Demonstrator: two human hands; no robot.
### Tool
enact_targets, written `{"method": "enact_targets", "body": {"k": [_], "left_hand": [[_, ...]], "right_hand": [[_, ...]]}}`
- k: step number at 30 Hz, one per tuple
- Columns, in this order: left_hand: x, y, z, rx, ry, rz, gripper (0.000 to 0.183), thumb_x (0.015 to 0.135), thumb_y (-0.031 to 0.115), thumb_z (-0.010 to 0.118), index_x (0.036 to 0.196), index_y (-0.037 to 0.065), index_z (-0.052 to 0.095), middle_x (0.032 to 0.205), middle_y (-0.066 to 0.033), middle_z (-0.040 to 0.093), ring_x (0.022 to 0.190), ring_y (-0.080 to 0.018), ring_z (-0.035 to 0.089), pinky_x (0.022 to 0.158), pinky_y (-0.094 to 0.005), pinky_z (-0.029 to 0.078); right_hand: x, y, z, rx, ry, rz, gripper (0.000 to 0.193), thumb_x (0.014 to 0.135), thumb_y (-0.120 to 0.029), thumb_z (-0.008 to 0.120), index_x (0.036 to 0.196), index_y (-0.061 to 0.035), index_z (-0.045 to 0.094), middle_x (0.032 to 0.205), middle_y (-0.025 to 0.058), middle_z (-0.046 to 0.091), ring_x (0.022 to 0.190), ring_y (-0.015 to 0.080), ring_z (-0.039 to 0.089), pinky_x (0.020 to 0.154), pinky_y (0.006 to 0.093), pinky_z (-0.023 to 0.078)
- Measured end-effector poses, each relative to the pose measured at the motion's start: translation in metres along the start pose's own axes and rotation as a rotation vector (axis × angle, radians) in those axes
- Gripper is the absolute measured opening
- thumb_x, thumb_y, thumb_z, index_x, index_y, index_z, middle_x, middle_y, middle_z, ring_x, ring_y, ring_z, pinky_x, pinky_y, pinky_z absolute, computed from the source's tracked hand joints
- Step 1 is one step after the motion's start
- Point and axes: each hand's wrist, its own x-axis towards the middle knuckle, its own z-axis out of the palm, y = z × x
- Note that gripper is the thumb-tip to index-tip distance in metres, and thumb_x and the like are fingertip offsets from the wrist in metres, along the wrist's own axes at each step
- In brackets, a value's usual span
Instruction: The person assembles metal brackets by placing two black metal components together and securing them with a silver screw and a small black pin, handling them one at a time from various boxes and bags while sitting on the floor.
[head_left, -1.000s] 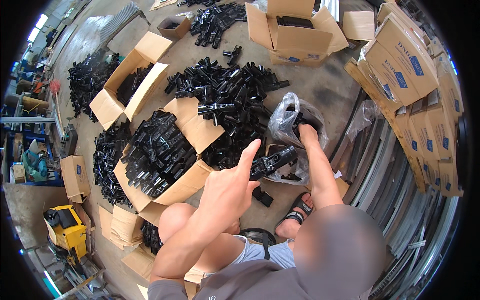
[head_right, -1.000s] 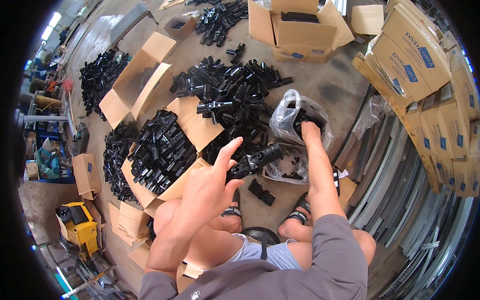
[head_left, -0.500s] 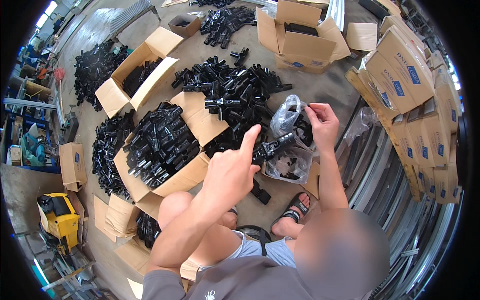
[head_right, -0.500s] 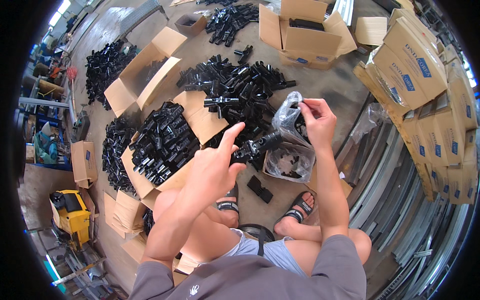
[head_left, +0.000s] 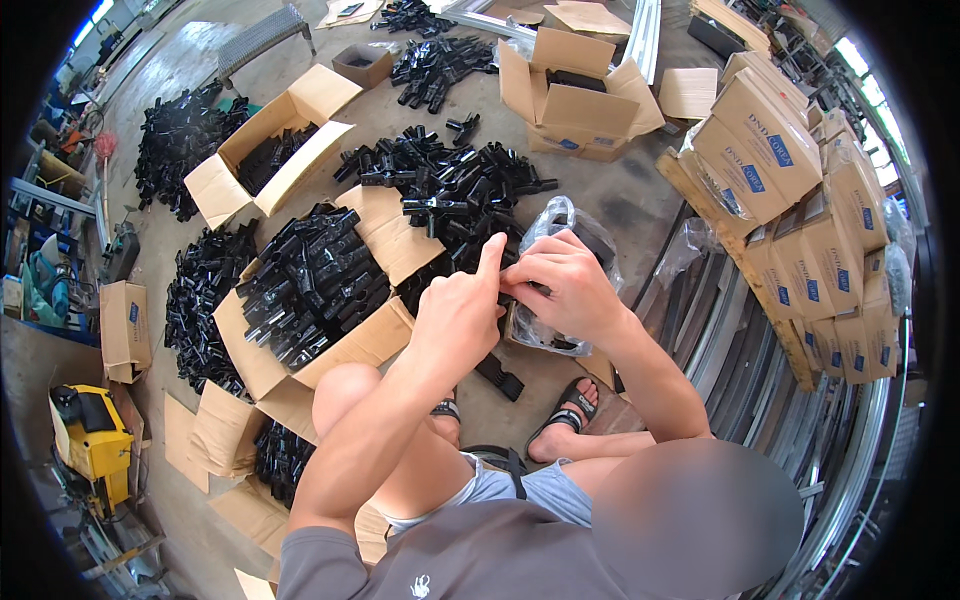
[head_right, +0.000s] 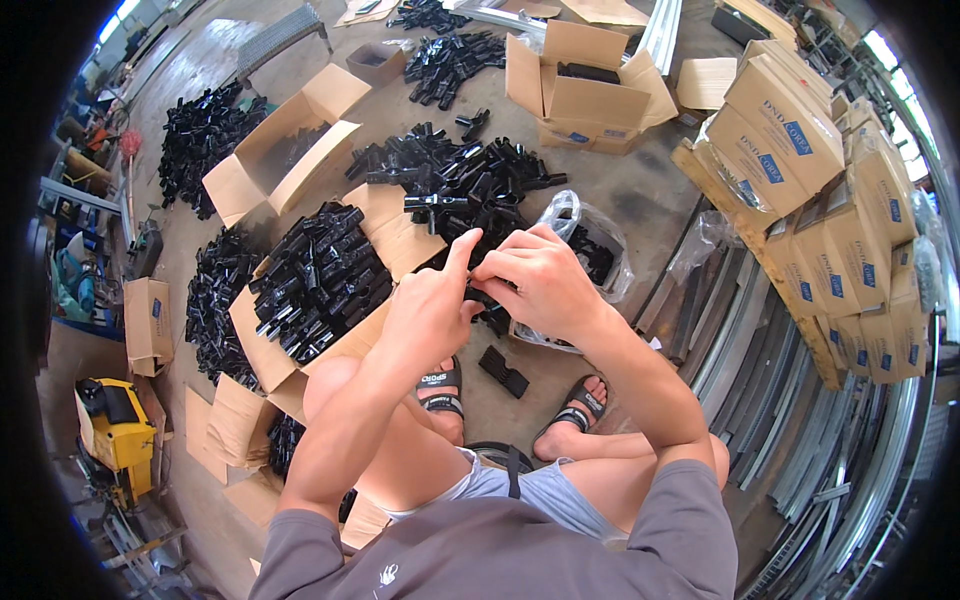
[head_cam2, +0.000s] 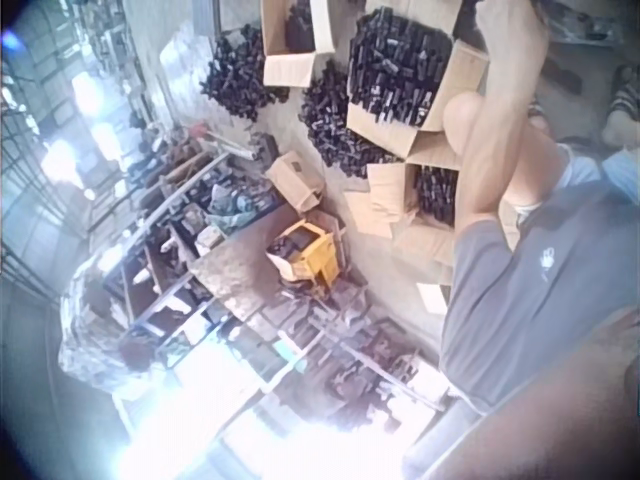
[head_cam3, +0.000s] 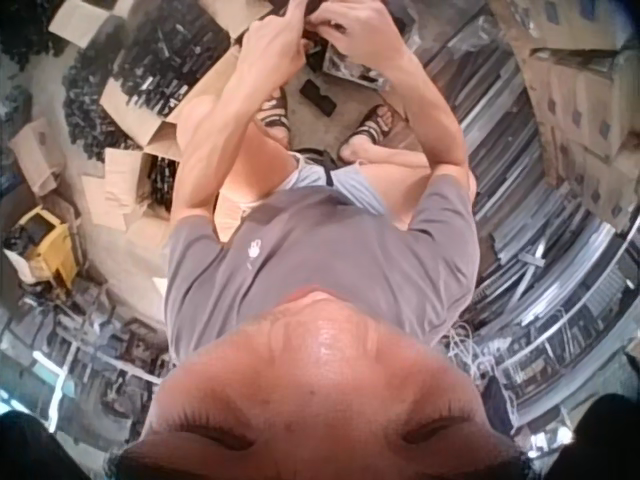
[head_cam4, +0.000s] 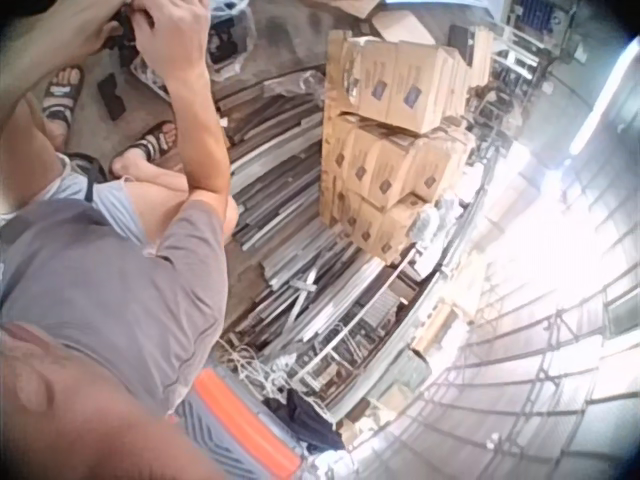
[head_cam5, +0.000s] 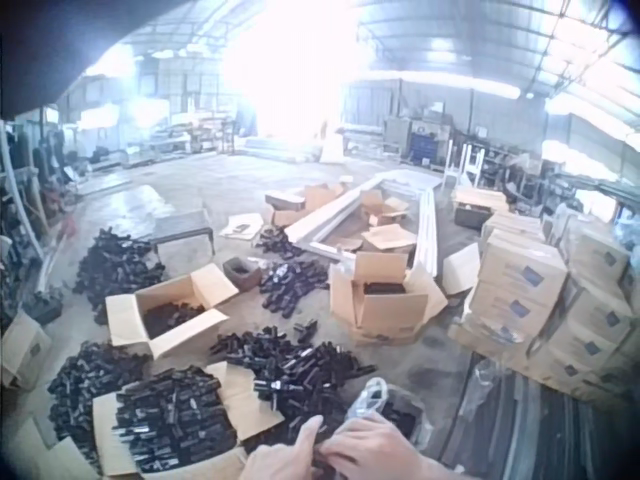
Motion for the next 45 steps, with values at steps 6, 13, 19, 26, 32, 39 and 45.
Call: {"method": "enact_targets", "body": {"k": [6, 13, 19, 26, 32, 39, 45], "left_hand": [[-0.004, 0.0, -0.006, -0.022, -0.005, 0.0, 0.089, 0.081, 0.007, 0.081, 0.156, 0.003, 0.033, 0.079, -0.0193, 0.071, 0.08, -0.0402, 0.071, 0.074, -0.0505, 0.053], [-0.006, -0.001, -0.011, -0.043, -0.013, 0.002, 0.083, 0.082, 0.007, 0.08, 0.153, 0.003, 0.036, 0.082, -0.02, 0.071, 0.084, -0.0412, 0.071, 0.076, -0.0513, 0.053], [-0.007, -0.004, -0.018, -0.212, 0.078, -0.067, 0.051, 0.083, 0.008, 0.081, 0.124, 0.006, 0.051, 0.09, -0.0212, 0.073, 0.089, -0.0435, 0.071, 0.077, -0.0526, 0.053], [0.0, -0.012, -0.037, -0.866, 0.15, -0.197, 0.031, 0.09, 0.005, 0.08, 0.107, 0.003, 0.054, 0.087, -0.0065, 0.073, 0.076, -0.007, 0.062, 0.068, -0.024, 0.05], [0.008, -0.017, -0.031, -1.329, 0.08, -0.298, 0.024, 0.096, 0.007, 0.075, 0.11, 0.01, 0.056, 0.104, -0.0106, 0.076, 0.095, -0.0147, 0.073, 0.08, -0.0277, 0.059], [0.015, -0.009, -0.024, -1.76, -0.009, -0.334, 0.018, 0.099, 0.01, 0.071, 0.111, 0.011, 0.058, 0.12, -0.0201, 0.073, 0.109, -0.031, 0.074, 0.098, -0.045, 0.061], [0.026, -0.003, -0.021, -1.838, -0.059, -0.316, 0.018, 0.099, 0.01, 0.071, 0.112, 0.011, 0.058, 0.124, -0.0224, 0.07, 0.113, -0.0334, 0.072, 0.102, -0.0477, 0.06]], "right_hand": [[0.001, -0.01, 0.004, -0.073, 0.006, -0.059, 0.009, 0.079, -0.013, 0.081, 0.085, -0.0141, 0.074, 0.083, -0.0026, 0.07, 0.089, 0.0157, 0.066, 0.079, 0.0328, 0.047], [0.003, -0.016, 0.002, -0.12, -0.052, -0.071, 0.009, 0.079, -0.014, 0.079, 0.086, -0.0137, 0.074, 0.086, -0.0022, 0.071, 0.09, 0.0174, 0.066, 0.08, 0.0338, 0.047], [-0.002, -0.013, -0.009, -0.088, 0.254, 0.064, 0.014, 0.083, -0.01, 0.081, 0.096, -0.0089, 0.077, 0.097, 0.0036, 0.077, 0.092, 0.0241, 0.069, 0.084, 0.0363, 0.049], [-0.083, 0.088, 0.04, -0.023, 0.453, 0.99, 0.037, 0.102, -0.034, 0.065, 0.088, -0.0012, 0.073, 0.073, 0.0163, 0.071, 0.066, 0.0292, 0.068, 0.065, 0.0427, 0.05], [-0.213, 0.161, 0.148, -0.207, -0.373, 1.211, 0.016, 0.087, -0.022, 0.075, 0.098, -0.0123, 0.081, 0.102, 0.0185, 0.077, 0.1, 0.039, 0.074, 0.092, 0.0484, 0.058], [-0.255, 0.184, 0.203, -0.382, -0.421, 1.204, 0.026, 0.094, -0.008, 0.054, 0.104, 0.0001, 0.077, 0.112, 0.0257, 0.074, 0.107, 0.0416, 0.073, 0.093, 0.0511, 0.059], [-0.262, 0.181, 0.214, -0.357, -0.277, 1.222, 0.026, 0.092, -0.007, 0.054, 0.109, -0.0024, 0.074, 0.111, 0.0267, 0.073, 0.108, 0.0442, 0.07, 0.095, 0.054, 0.056]]}}
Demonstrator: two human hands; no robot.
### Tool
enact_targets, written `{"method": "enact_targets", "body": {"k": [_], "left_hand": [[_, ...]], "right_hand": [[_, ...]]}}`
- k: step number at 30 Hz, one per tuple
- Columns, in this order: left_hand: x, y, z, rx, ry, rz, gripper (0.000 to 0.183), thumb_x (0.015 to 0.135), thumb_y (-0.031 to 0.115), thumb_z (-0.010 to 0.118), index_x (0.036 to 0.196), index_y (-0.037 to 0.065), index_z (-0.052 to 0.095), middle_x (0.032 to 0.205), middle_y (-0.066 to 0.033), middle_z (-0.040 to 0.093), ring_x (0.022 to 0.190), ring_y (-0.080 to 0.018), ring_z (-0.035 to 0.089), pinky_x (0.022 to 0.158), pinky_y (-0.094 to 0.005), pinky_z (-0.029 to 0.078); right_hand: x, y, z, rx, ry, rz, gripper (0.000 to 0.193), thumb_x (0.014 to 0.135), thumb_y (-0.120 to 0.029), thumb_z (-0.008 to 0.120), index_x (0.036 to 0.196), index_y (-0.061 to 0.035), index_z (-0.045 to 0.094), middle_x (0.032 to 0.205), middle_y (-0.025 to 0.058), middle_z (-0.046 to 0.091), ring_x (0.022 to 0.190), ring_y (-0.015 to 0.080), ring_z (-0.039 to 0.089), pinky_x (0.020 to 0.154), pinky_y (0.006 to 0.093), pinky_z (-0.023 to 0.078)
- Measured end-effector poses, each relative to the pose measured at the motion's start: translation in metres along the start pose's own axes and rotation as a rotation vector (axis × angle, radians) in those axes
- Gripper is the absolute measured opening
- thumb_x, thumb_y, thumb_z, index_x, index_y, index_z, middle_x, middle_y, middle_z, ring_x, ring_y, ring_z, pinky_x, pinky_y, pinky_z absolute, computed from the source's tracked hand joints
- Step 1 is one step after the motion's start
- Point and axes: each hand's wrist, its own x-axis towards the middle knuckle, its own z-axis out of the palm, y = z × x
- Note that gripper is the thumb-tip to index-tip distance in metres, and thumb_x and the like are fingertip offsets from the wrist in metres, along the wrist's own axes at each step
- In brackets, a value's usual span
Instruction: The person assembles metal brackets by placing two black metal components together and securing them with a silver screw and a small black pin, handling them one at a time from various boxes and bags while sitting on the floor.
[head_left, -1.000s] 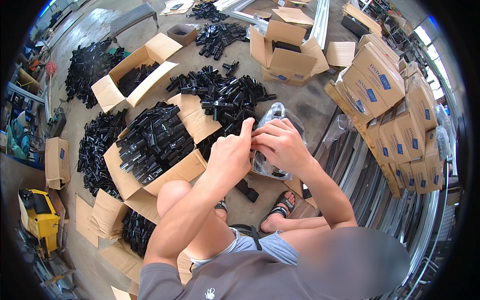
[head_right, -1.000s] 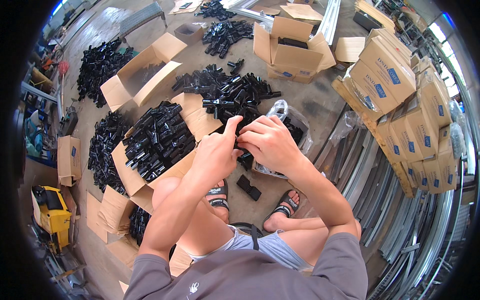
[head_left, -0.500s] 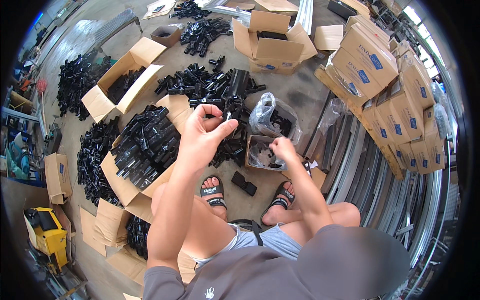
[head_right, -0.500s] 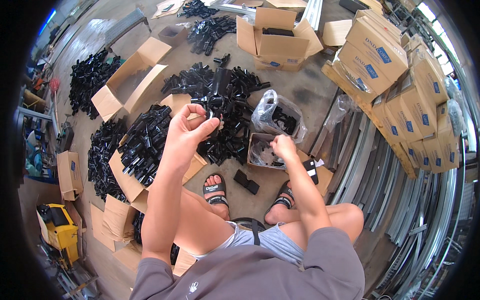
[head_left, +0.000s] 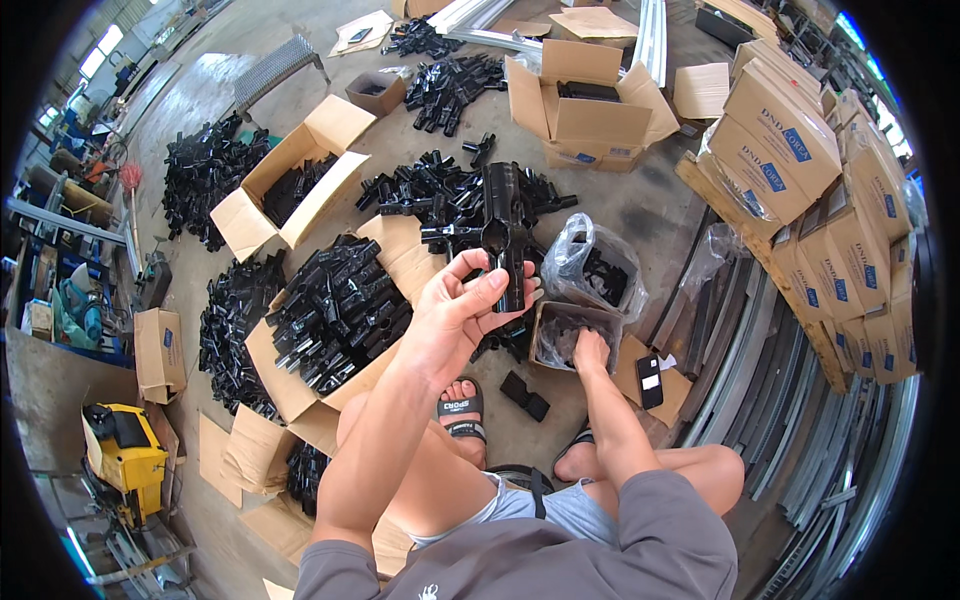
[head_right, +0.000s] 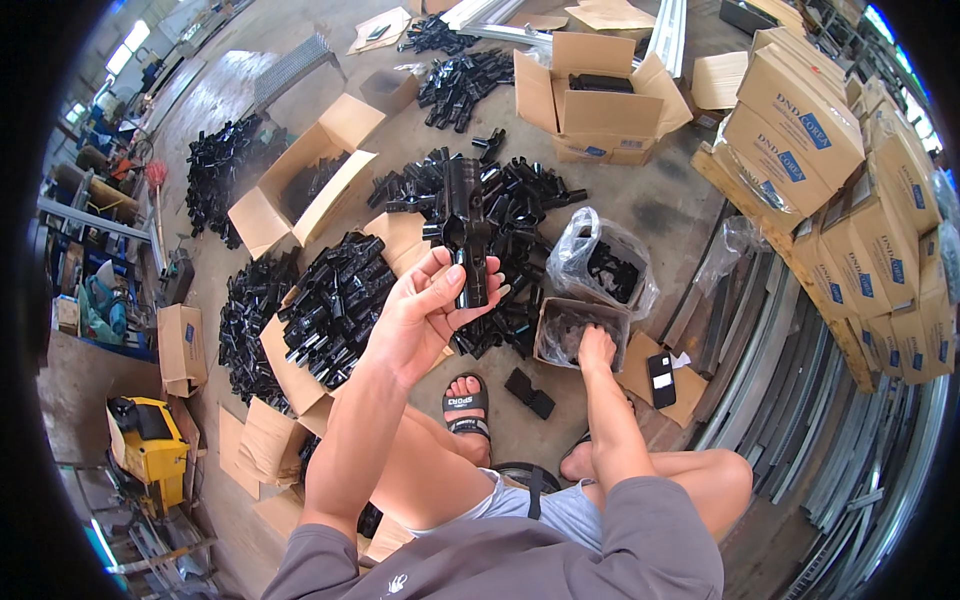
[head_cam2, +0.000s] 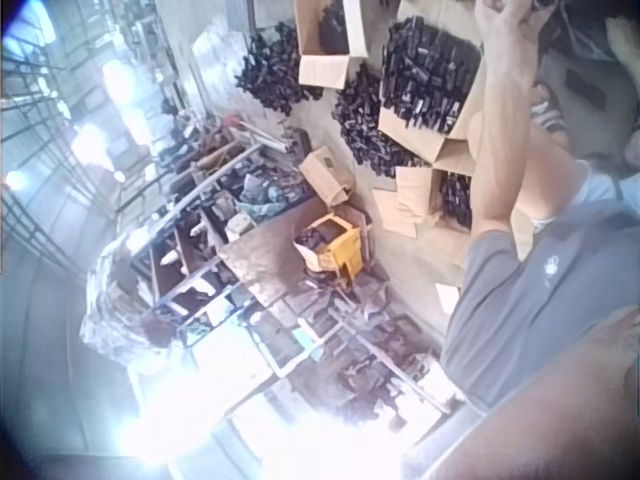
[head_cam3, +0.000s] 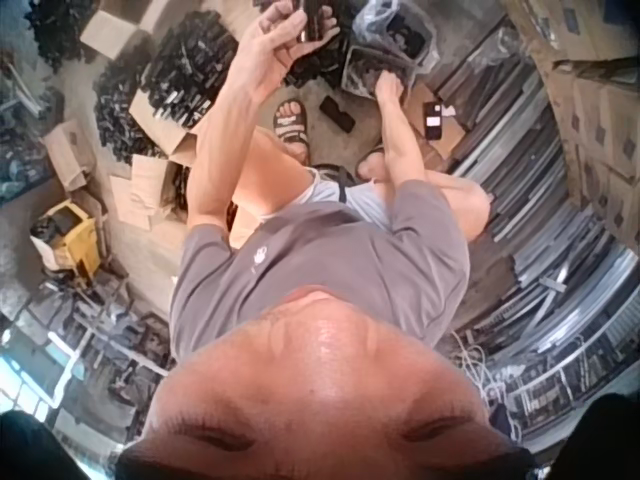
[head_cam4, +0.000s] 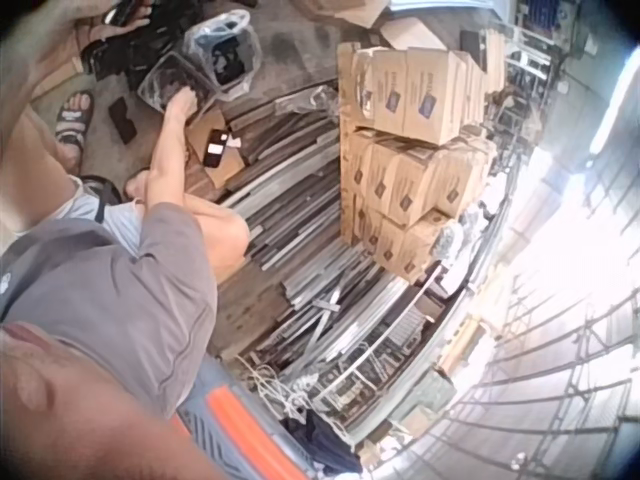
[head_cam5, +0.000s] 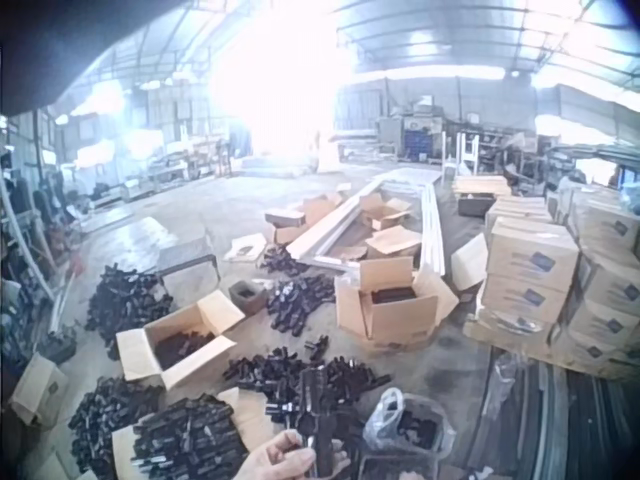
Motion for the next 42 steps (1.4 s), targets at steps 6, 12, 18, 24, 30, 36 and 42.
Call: {"method": "enact_targets", "body": {"k": [6, 12, 18, 24, 30, 36, 42], "left_hand": [[0.002, -0.007, 0.007, -0.068, -0.109, -0.013, 0.023, 0.097, 0.008, 0.073, 0.114, 0.011, 0.058, 0.129, -0.0222, 0.068, 0.116, -0.0345, 0.07, 0.104, -0.0473, 0.059], [0.0, -0.004, 0.011, 0.058, -0.09, 0.089, 0.026, 0.095, 0.008, 0.076, 0.11, 0.01, 0.055, 0.126, -0.0208, 0.07, 0.112, -0.0328, 0.072, 0.102, -0.046, 0.059], [-0.002, -0.012, 0.014, 0.377, -0.051, 0.438, 0.038, 0.091, -0.008, 0.074, 0.113, 0.007, 0.047, 0.125, -0.0217, 0.071, 0.113, -0.0251, 0.072, 0.1, -0.0361, 0.058], [-0.016, -0.014, 0.024, 0.345, -0.154, 0.601, 0.045, 0.088, -0.017, 0.073, 0.115, 0.006, 0.046, 0.109, -0.0048, 0.064, 0.101, -0.007, 0.061, 0.088, -0.0242, 0.052], [-0.022, -0.012, 0.021, 0.323, -0.223, 0.602, 0.044, 0.089, -0.015, 0.073, 0.115, 0.006, 0.045, 0.116, -0.0106, 0.068, 0.113, -0.0137, 0.065, 0.097, -0.0288, 0.053], [-0.026, -0.012, 0.017, 0.323, -0.174, 0.589, 0.045, 0.088, -0.014, 0.076, 0.114, 0.007, 0.047, 0.106, -0.0042, 0.068, 0.085, -0.0021, 0.055, 0.074, -0.0199, 0.046], [-0.029, -0.007, 0.013, 0.312, -0.158, 0.592, 0.044, 0.088, -0.013, 0.076, 0.114, 0.009, 0.047, 0.087, 0.005, 0.059, 0.07, 0.0008, 0.041, 0.063, -0.0185, 0.037]], "right_hand": [[0.002, 0.008, -0.007, 0.056, 0.041, -0.042, 0.022, 0.093, -0.008, 0.057, 0.107, -0.0027, 0.072, 0.109, 0.0262, 0.072, 0.106, 0.045, 0.07, 0.093, 0.0539, 0.056], [-0.028, -0.081, -0.124, 0.837, 0.393, 0.025, 0.018, 0.09, -0.015, 0.076, 0.101, -0.0017, 0.073, 0.092, 0.0156, 0.077, 0.088, 0.0272, 0.075, 0.081, 0.04, 0.057], [-0.11, -0.184, -0.299, 1.612, 0.286, -0.46, 0.02, 0.099, 0.003, 0.067, 0.118, 0.0027, 0.072, 0.113, 0.0081, 0.075, 0.099, 0.0124, 0.071, 0.088, 0.0259, 0.056], [-0.138, -0.204, -0.316, 1.538, 0.303, -0.692, 0.021, 0.093, 0.008, 0.073, 0.113, 0.0025, 0.073, 0.11, 0.0087, 0.073, 0.099, 0.012, 0.068, 0.086, 0.0247, 0.054], [-0.151, -0.208, -0.328, 1.494, 0.291, -0.665, 0.018, 0.092, 0.008, 0.073, 0.11, 0.0029, 0.074, 0.108, 0.0099, 0.074, 0.097, 0.0125, 0.069, 0.086, 0.025, 0.055], [-0.159, -0.215, -0.331, 1.48, 0.358, -0.696, 0.016, 0.092, 0.008, 0.074, 0.107, 0.0043, 0.074, 0.105, 0.0108, 0.075, 0.094, 0.0133, 0.07, 0.085, 0.0254, 0.056], [-0.161, -0.222, -0.329, 1.433, 0.387, -0.73, 0.015, 0.091, 0.008, 0.074, 0.106, 0.0043, 0.074, 0.104, 0.0117, 0.075, 0.093, 0.0145, 0.071, 0.085, 0.0263, 0.057]]}}
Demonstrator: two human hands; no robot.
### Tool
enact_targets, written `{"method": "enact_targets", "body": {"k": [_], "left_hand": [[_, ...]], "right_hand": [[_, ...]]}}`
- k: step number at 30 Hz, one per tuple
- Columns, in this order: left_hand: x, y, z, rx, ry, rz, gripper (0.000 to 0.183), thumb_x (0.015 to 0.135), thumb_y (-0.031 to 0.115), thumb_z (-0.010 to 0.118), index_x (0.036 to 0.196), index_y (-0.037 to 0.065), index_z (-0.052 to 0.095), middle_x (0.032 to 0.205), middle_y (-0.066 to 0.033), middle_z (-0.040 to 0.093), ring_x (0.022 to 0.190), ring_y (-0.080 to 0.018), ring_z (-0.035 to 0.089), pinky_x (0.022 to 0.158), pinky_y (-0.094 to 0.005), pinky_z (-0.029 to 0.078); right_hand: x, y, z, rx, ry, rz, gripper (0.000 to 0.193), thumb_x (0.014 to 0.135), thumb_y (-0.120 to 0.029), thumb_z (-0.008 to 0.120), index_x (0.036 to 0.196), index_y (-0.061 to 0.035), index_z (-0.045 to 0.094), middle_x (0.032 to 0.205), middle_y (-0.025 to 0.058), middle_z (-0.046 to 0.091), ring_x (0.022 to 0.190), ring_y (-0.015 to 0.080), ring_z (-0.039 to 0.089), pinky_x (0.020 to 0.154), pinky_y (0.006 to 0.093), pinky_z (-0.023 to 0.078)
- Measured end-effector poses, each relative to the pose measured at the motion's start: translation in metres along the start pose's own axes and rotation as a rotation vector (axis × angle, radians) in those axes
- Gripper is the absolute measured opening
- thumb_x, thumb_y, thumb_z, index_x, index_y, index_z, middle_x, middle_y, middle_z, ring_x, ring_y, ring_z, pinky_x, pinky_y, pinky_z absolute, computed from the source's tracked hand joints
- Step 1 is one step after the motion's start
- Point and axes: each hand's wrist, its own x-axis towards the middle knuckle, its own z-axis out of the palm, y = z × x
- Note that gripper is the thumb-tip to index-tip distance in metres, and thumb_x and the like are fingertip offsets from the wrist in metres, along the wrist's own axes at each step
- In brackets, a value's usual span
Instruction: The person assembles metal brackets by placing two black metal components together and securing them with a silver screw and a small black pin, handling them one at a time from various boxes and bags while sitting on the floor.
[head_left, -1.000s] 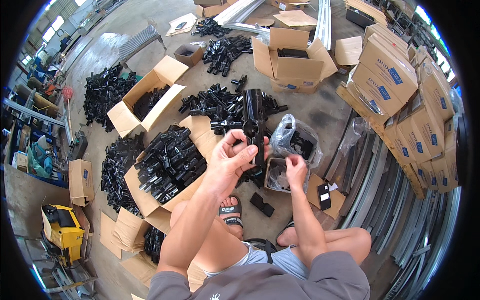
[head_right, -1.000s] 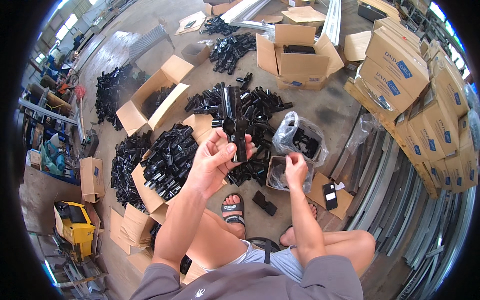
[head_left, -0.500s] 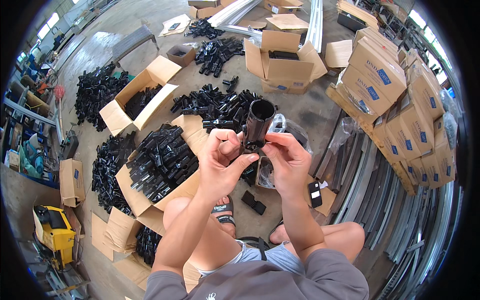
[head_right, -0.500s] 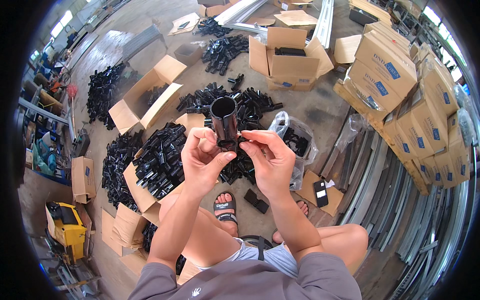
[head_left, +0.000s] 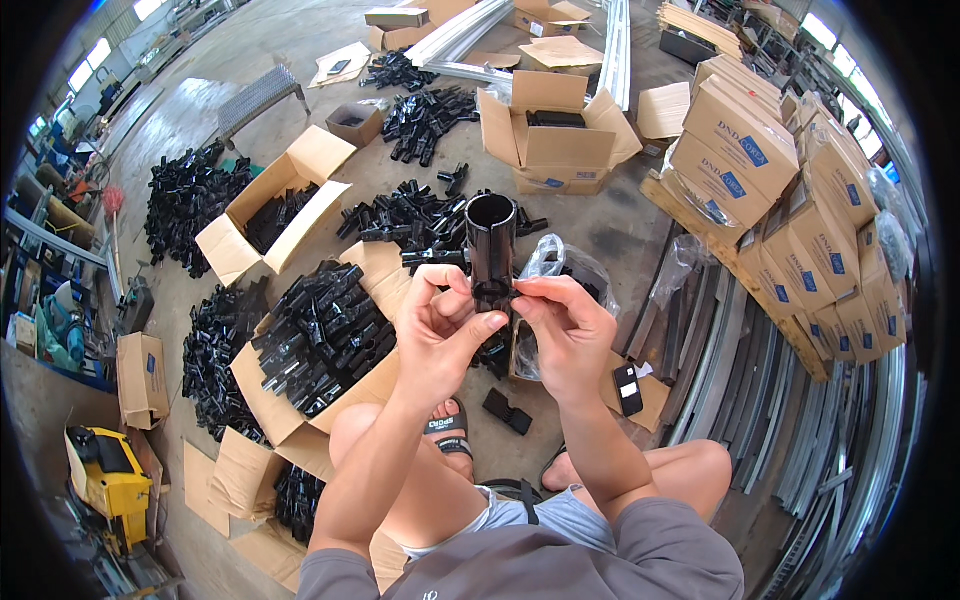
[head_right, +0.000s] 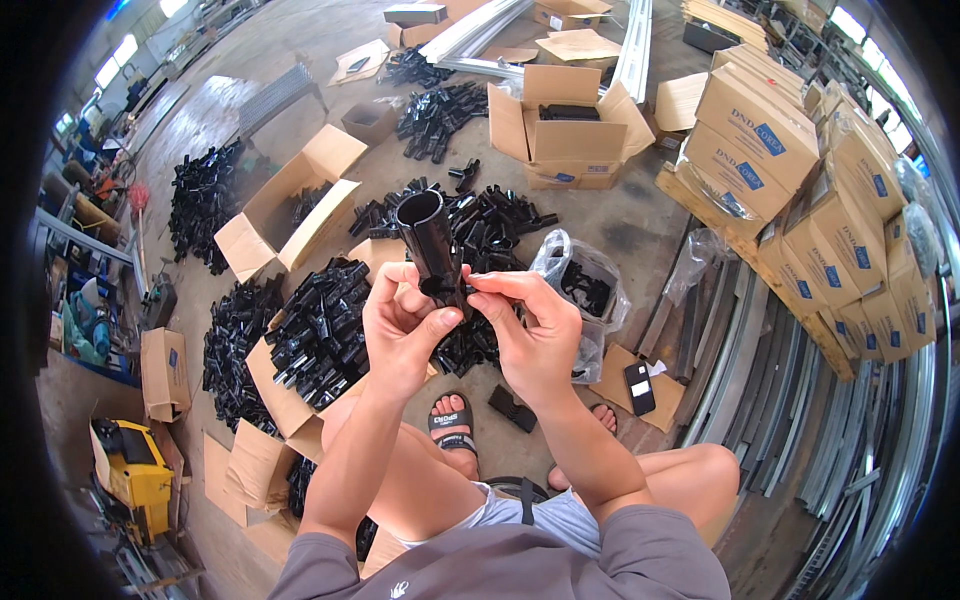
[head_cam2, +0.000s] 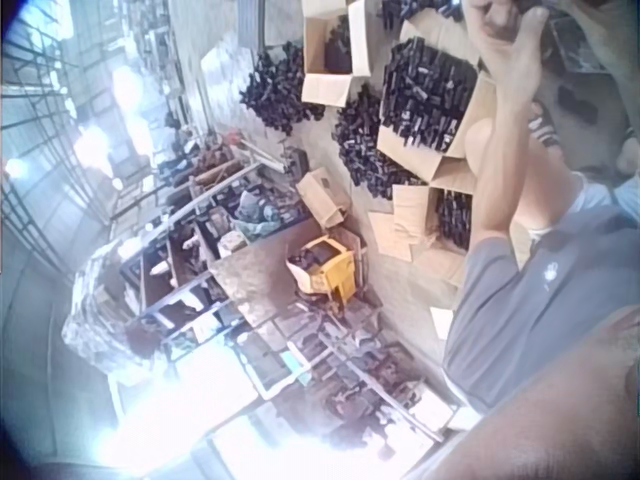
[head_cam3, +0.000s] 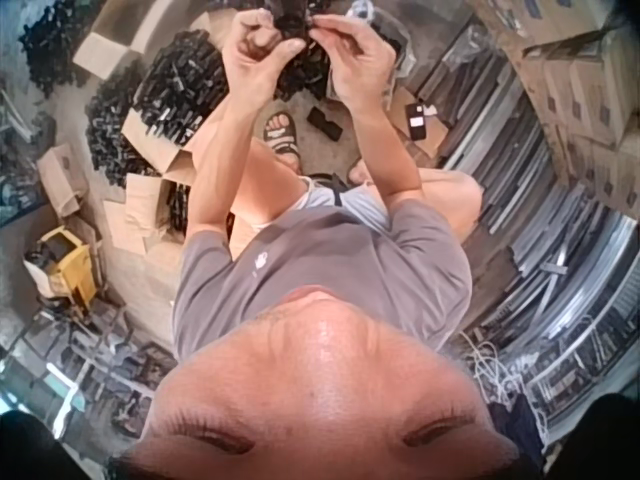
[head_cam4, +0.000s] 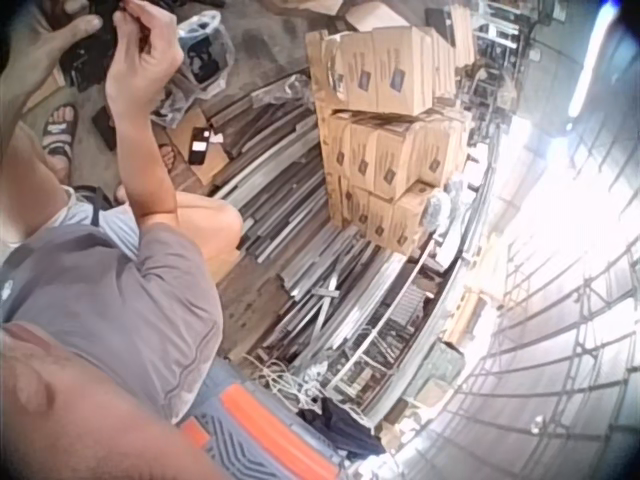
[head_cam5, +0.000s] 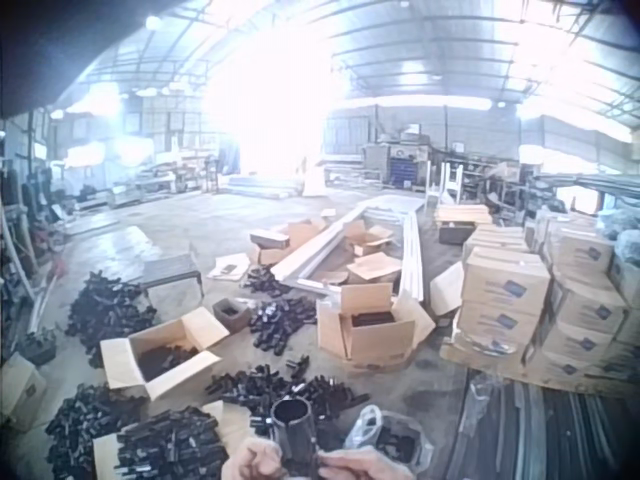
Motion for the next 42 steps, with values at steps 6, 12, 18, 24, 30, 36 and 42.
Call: {"method": "enact_targets", "body": {"k": [6, 12, 18, 24, 30, 36, 42], "left_hand": [[0.0, -0.006, 0.013, 0.13, 0.049, -0.068, 0.045, 0.082, -0.011, 0.08, 0.111, 0.009, 0.052, 0.085, 0.0078, 0.045, 0.072, -0.0026, 0.044, 0.064, -0.0198, 0.04], [-0.004, -0.004, -0.01, 0.111, 0.086, 0.034, 0.049, 0.082, -0.017, 0.074, 0.117, 0.007, 0.049, 0.117, -0.0133, 0.068, 0.097, -0.0116, 0.067, 0.085, -0.0244, 0.055], [-0.001, -0.014, 0.006, 0.077, -0.021, 0.024, 0.05, 0.085, -0.012, 0.078, 0.119, 0.007, 0.047, 0.122, -0.0185, 0.071, 0.098, -0.0106, 0.068, 0.085, -0.0224, 0.054], [-0.004, -0.017, 0.0, 0.05, -0.04, 0.02, 0.051, 0.084, -0.012, 0.078, 0.119, 0.007, 0.046, 0.117, -0.0162, 0.073, 0.096, -0.0088, 0.068, 0.081, -0.0194, 0.053], [-0.003, -0.013, 0.001, 0.034, 0.014, 0.017, 0.05, 0.085, -0.014, 0.075, 0.121, 0.007, 0.047, 0.117, -0.0152, 0.072, 0.09, -0.0076, 0.064, 0.083, -0.0215, 0.055], [-0.004, -0.002, 0.035, 0.116, 0.031, -0.117, 0.043, 0.084, -0.016, 0.074, 0.111, 0.009, 0.051, 0.082, 0.0076, 0.039, 0.069, -0.0028, 0.04, 0.061, -0.0207, 0.036], [-0.002, -0.003, 0.02, -0.018, -0.001, -0.104, 0.041, 0.09, -0.015, 0.071, 0.116, 0.006, 0.046, 0.097, -0.005, 0.07, 0.085, -0.0045, 0.059, 0.075, -0.0206, 0.049]], "right_hand": [[-0.002, -0.008, -0.015, -0.108, 0.056, 0.073, 0.015, 0.089, 0.009, 0.073, 0.102, 0.0017, 0.076, 0.1, 0.0082, 0.075, 0.091, 0.0124, 0.069, 0.083, 0.0263, 0.056], [0.008, -0.005, -0.001, -0.146, -0.056, -0.025, 0.013, 0.092, -0.003, 0.077, 0.105, -0.0014, 0.076, 0.097, 0.0089, 0.075, 0.084, 0.0134, 0.07, 0.074, 0.0279, 0.054], [0.006, 0.001, -0.019, -0.303, -0.011, -0.146, 0.011, 0.095, -0.011, 0.075, 0.099, -0.0015, 0.07, 0.092, 0.0093, 0.069, 0.077, 0.0184, 0.066, 0.068, 0.031, 0.052], [0.013, -0.001, -0.023, -0.536, -0.107, -0.405, 0.011, 0.096, -0.009, 0.071, 0.099, 0.0002, 0.066, 0.088, 0.0113, 0.061, 0.081, 0.0309, 0.063, 0.07, 0.0405, 0.051], [0.009, -0.007, -0.016, -0.377, -0.143, -0.294, 0.015, 0.094, -0.002, 0.07, 0.108, 0.0011, 0.064, 0.093, 0.0126, 0.063, 0.08, 0.0272, 0.065, 0.071, 0.0368, 0.054], [0.007, 0.011, -0.042, -0.641, -0.138, -0.374, 0.035, 0.103, -0.037, 0.063, 0.094, -0.0031, 0.065, 0.087, 0.0136, 0.061, 0.079, 0.0343, 0.063, 0.068, 0.0443, 0.052], [0.007, 0.011, -0.018, -0.47, -0.093, -0.377, 0.018, 0.095, -0.011, 0.07, 0.106, 0.0004, 0.061, 0.091, 0.0135, 0.064, 0.078, 0.0309, 0.064, 0.066, 0.0381, 0.054]]}}
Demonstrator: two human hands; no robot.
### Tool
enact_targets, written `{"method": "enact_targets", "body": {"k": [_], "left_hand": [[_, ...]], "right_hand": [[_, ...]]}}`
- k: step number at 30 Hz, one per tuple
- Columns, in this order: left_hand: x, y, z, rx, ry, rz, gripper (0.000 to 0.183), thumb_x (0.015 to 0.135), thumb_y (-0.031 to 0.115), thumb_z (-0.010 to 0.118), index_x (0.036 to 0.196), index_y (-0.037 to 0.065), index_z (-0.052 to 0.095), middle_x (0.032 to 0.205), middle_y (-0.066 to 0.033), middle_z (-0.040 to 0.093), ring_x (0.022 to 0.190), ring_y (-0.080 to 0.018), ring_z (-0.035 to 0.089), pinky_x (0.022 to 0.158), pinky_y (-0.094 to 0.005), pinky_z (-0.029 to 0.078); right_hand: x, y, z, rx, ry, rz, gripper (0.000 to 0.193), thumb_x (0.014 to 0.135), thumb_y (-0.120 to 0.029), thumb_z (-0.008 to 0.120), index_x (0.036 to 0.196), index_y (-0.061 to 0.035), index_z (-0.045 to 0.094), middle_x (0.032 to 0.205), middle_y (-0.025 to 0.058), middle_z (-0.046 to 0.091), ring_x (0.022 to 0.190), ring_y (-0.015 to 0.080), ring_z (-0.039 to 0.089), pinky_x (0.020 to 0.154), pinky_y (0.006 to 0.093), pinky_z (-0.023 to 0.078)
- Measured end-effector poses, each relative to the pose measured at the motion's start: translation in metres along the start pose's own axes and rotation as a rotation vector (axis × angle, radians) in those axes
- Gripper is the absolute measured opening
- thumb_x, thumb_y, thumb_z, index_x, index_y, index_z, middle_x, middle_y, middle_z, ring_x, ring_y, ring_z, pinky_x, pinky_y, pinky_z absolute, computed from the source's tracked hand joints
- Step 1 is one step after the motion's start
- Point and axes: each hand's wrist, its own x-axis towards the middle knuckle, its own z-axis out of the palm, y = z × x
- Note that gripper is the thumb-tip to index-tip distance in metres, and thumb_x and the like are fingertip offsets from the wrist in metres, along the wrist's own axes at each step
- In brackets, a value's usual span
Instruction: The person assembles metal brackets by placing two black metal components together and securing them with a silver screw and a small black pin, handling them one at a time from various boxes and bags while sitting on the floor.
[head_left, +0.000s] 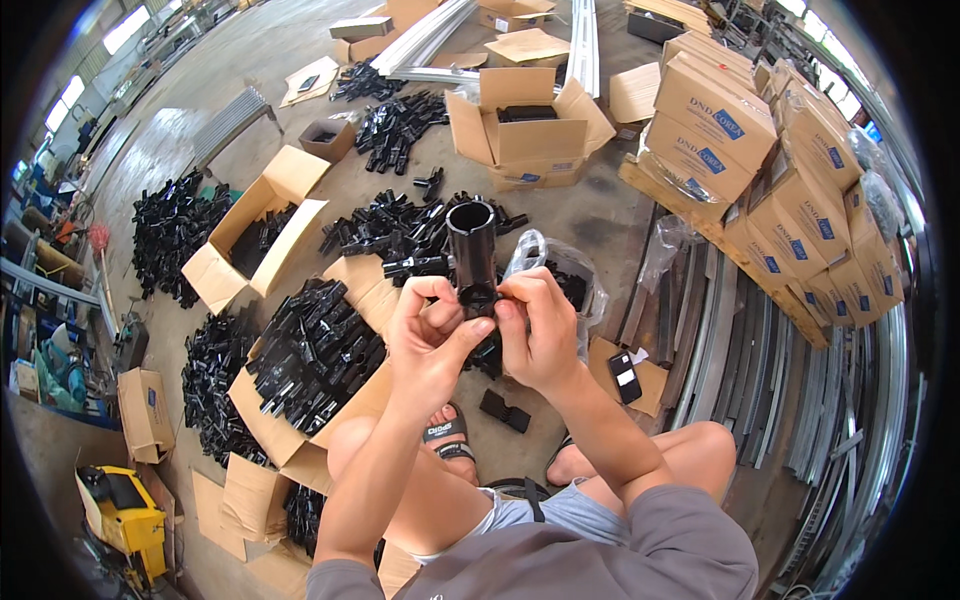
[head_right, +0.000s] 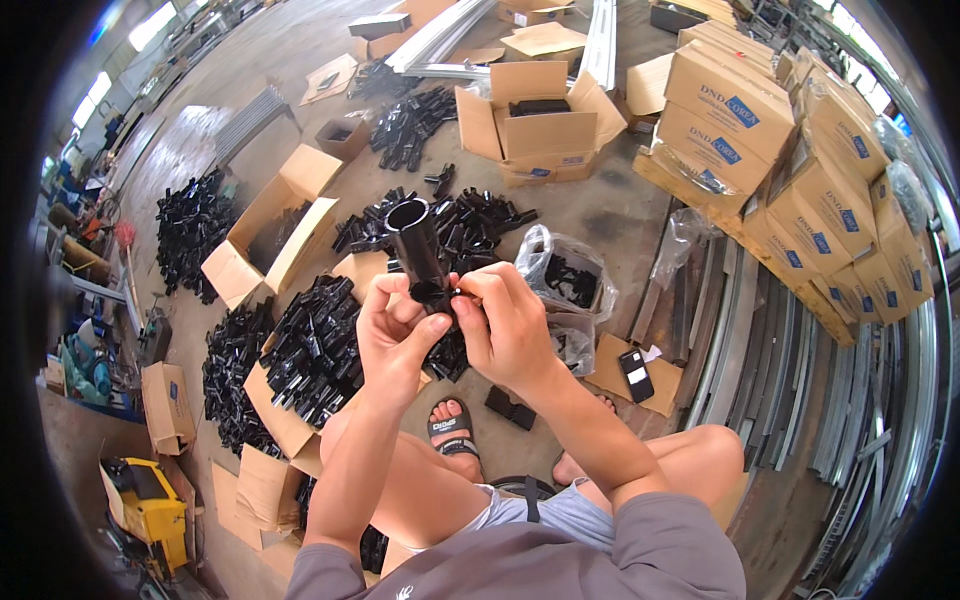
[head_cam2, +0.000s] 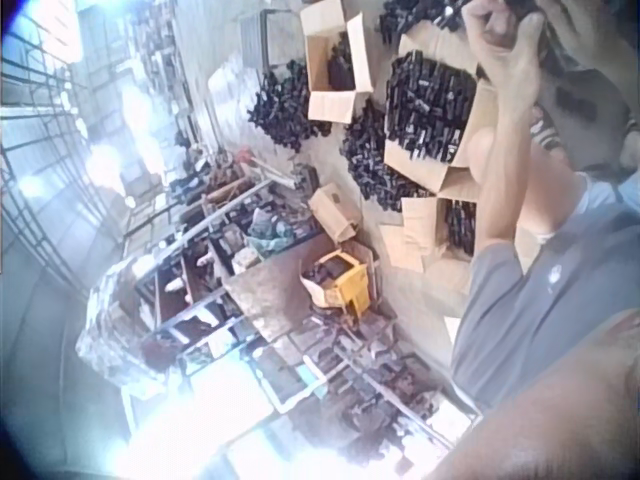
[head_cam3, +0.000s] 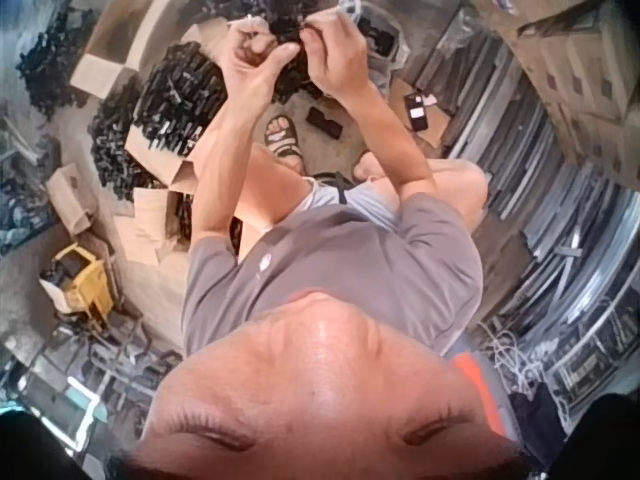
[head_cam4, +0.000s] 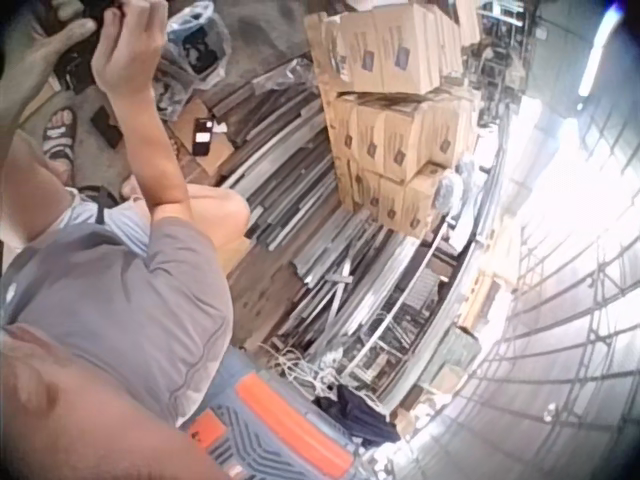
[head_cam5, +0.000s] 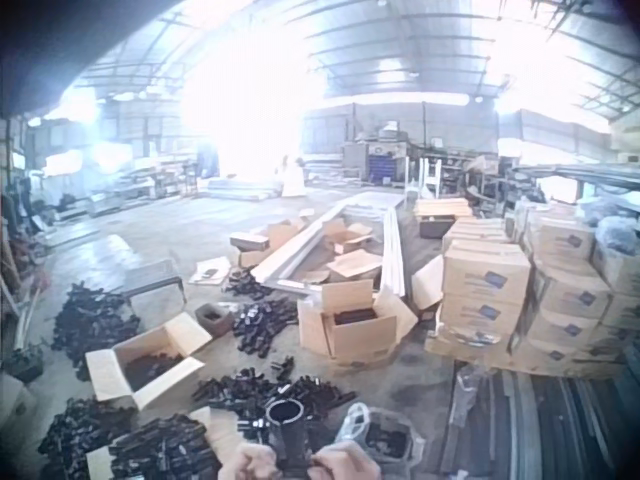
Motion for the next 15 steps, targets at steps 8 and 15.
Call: {"method": "enact_targets", "body": {"k": [8, 15], "left_hand": [[0.0, 0.0, -0.008, 0.018, -0.021, -0.031, 0.042, 0.088, -0.014, 0.074, 0.111, 0.009, 0.047, 0.092, 0.0036, 0.06, 0.089, -0.0018, 0.056, 0.086, -0.0225, 0.051], [-0.053, 0.074, -0.107, 0.362, 0.46, -0.023, 0.023, 0.094, 0.003, 0.07, 0.108, 0.005, 0.052, 0.126, -0.0228, 0.068, 0.11, -0.0284, 0.072, 0.101, -0.0401, 0.056]], "right_hand": [[-0.013, 0.026, 0.015, 0.06, 0.084, 0.023, 0.056, 0.109, -0.035, 0.052, 0.064, -0.0021, 0.052, 0.062, 0.0091, 0.051, 0.056, 0.0263, 0.053, 0.053, 0.0375, 0.04], [-0.057, 0.088, -0.008, 0.163, 0.208, 0.588, 0.064, 0.114, -0.045, 0.041, 0.067, -0.0037, 0.054, 0.061, 0.0011, 0.053, 0.056, 0.0122, 0.049, 0.054, 0.0289, 0.036]]}}
